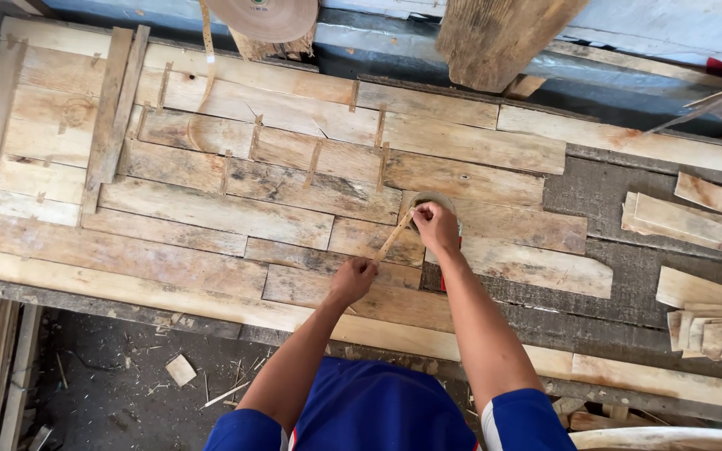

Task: Repairing gaps in a wooden surface by fitting and gluing thin strips of wood veneer.

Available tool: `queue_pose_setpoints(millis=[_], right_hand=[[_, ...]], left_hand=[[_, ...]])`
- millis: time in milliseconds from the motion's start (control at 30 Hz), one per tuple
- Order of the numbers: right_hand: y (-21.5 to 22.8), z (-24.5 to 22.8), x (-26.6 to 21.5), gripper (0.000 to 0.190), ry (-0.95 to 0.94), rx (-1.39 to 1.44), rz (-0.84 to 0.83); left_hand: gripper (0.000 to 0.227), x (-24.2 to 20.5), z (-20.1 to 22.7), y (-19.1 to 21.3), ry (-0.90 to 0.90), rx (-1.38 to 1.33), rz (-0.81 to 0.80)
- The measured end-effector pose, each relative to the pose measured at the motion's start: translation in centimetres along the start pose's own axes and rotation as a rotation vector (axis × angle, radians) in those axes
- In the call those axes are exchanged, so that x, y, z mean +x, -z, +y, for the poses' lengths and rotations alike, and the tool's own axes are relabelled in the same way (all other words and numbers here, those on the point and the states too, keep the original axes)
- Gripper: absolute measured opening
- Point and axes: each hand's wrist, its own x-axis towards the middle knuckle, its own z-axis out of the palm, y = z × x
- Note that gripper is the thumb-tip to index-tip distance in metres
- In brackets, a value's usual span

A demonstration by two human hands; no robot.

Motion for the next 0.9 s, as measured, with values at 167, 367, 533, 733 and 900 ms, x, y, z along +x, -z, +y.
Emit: queue_pose_setpoints(millis=[167, 367, 533, 733, 900], right_hand=[[-0.3, 0.5, 0.1, 0.019, 0.01, 0.023, -0.007], [0.3, -0.9, -1.3, 0.014, 0.056, 0.111, 0.004], [-1.0, -1.5, -2.2, 0.015, 0.127, 0.153, 0.048], [-3.5, -3.9, -3.7, 0.016, 0.134, 0.137, 0.062], [-7.7, -6.2, -5.0, 0.016, 0.099, 0.103, 0.095]], left_hand=[[0.037, -0.9, 0.0, 0.1, -0.067, -0.066, 0.031], [0.026, -2.5, 0.1, 0.0, 0.082, -0.284, 0.005], [0.021, -4.4, -0.6, 1.2, 0.038, -0.497, -0.002], [0.021, -5.1, -2.2, 4.2, 0.052, -0.506, -0.041], [0.016, -4.1, -7.5, 6.4, -0.034, -0.668, -0.166]])
